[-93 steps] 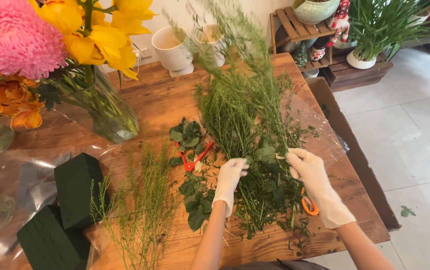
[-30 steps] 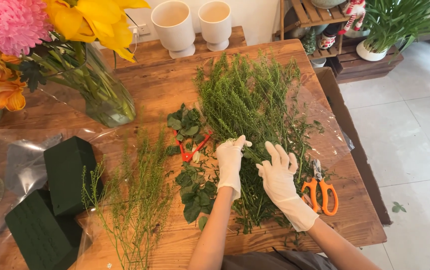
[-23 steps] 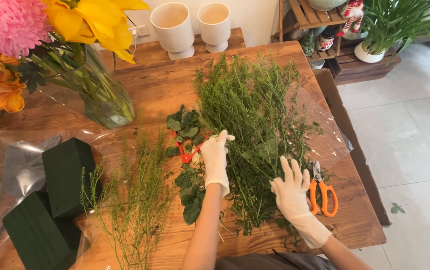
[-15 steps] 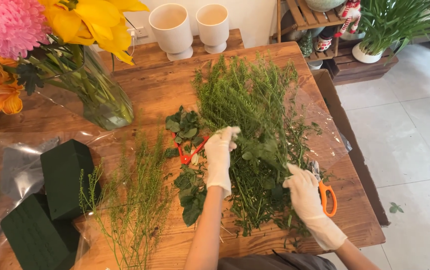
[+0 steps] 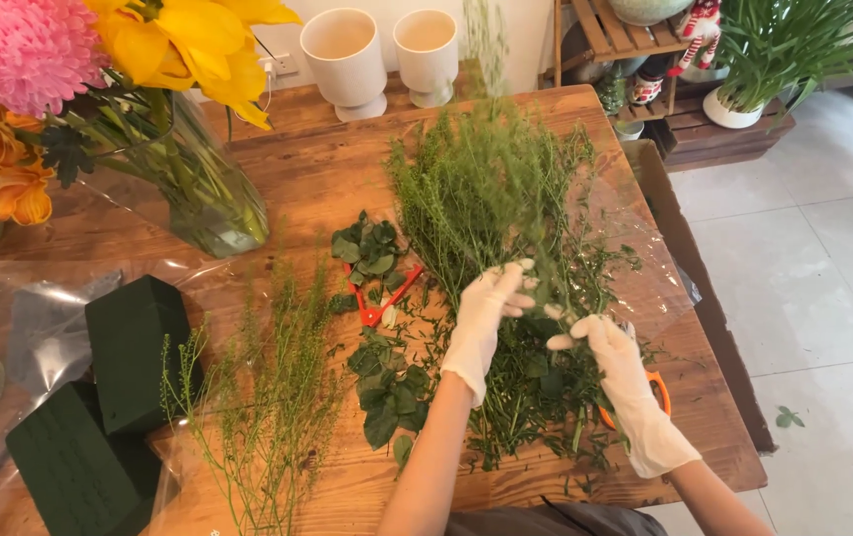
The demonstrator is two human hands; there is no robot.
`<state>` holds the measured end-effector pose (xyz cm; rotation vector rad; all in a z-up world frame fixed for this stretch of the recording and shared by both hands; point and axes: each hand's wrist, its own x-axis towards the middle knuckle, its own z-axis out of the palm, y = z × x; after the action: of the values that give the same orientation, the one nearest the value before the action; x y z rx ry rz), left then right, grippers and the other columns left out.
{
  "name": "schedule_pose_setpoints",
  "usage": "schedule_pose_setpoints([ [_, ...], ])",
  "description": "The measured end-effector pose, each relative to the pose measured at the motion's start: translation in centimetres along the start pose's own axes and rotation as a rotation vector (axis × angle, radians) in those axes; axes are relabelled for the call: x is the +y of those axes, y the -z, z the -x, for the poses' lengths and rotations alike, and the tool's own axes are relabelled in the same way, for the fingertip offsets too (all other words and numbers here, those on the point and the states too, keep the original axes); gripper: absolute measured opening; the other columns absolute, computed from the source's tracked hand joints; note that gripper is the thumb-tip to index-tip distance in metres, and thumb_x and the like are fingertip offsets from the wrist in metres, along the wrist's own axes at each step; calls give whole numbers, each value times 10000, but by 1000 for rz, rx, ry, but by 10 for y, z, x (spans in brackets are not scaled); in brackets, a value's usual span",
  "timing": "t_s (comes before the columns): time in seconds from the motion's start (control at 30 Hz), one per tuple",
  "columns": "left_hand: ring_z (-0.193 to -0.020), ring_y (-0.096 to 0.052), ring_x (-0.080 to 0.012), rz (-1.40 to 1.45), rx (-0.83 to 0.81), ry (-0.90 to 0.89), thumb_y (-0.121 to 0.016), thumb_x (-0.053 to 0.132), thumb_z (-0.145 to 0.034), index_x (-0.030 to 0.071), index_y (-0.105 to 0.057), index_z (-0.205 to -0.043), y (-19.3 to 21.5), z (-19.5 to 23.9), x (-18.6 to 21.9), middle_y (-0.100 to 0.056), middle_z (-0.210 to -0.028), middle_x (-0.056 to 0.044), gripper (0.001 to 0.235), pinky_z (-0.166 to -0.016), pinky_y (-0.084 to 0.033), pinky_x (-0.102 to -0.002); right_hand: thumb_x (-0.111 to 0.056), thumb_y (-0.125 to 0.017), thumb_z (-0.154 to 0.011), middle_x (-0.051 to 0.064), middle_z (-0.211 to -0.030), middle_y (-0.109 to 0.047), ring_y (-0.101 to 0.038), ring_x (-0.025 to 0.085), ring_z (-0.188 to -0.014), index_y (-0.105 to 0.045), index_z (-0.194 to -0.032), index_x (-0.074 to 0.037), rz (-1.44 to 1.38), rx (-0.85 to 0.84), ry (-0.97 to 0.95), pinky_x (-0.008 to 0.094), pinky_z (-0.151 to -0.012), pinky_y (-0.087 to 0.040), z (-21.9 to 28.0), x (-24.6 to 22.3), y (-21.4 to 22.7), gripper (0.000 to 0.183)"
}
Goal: The person trims green leafy plants on a wooden table, using shears to cut stems and removing leaves by hand. The trimmed leaves and stems are placed on the table surface.
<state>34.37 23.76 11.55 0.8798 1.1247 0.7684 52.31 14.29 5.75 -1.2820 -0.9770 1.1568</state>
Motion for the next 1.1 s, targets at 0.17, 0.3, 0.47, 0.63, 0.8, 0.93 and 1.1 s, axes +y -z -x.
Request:
schedule_pose_setpoints([
  [0.17,-896,-651,-140,81,100,-116,-688,262,-938,107,-659,-1253,29,-7,-6,-717,-1095,-95,351,-785,-503,-222,-294,-455,-1057,288,-1052,-761,-668,298,-1054,-576,-1087,-22,-124,-90,-159,458,-1013,-398,-5,44,11,300],
  [0.3,-824,-655,-114,149,70,-160,-624,104,-959,39,-621,-1337,49,-12,-25,-746,-1056,-134,384,-734,-531,-177,-73,-478,-984,413,-1165,-669,-755,239,-675,-294,-1478,32,-326,-177,-307,289,-632,-610,11,59,18,537],
  [0.47,-726,-702,-100,68,83,-175,-787,140,-817,109,-769,-1039,39,-14,-19,-777,-878,-79,225,-603,-506,-165,-109,-642,-931,175,-1201,-659,-619,221,-1037,-349,-1534,-61,128,70,-187,385,-917,-479,7,48,15,671],
  [0.63,-771,-622,-29,-81,79,-167,-851,270,-763,222,-822,-931,29,-26,-29,-751,-844,55,177,-657,-450,-155,-173,-676,-932,124,-1326,-650,-558,264,-1287,-504,-1469,-118,417,39,95,421,-1134,-372,-6,-19,-32,567],
  [0.8,-673,-724,-214,104,-73,-59,-807,77,-808,49,-736,-1121,24,-15,7,-723,-845,-160,322,-560,-604,-313,-190,-636,-989,81,-1136,-738,-653,110,-962,-631,-1371,-84,285,-78,-41,318,-951,-522,-44,23,-58,396],
  [0.93,-572,-583,-103,-31,-60,-160,-817,122,-815,113,-758,-1141,28,3,39,-686,-779,-84,332,-486,-472,-198,-135,-578,-996,61,-1005,-791,-647,70,-828,-713,-1271,-95,312,-126,-42,217,-807,-510,-39,10,-63,309],
  [1.1,-583,-396,-33,-173,-79,-171,-748,175,-830,149,-802,-957,22,-4,33,-612,-718,2,141,-526,-349,-200,-217,-568,-1018,120,-1085,-781,-712,218,-1044,-760,-1185,-112,403,-306,-51,415,-1023,-480,-38,-37,-71,276],
])
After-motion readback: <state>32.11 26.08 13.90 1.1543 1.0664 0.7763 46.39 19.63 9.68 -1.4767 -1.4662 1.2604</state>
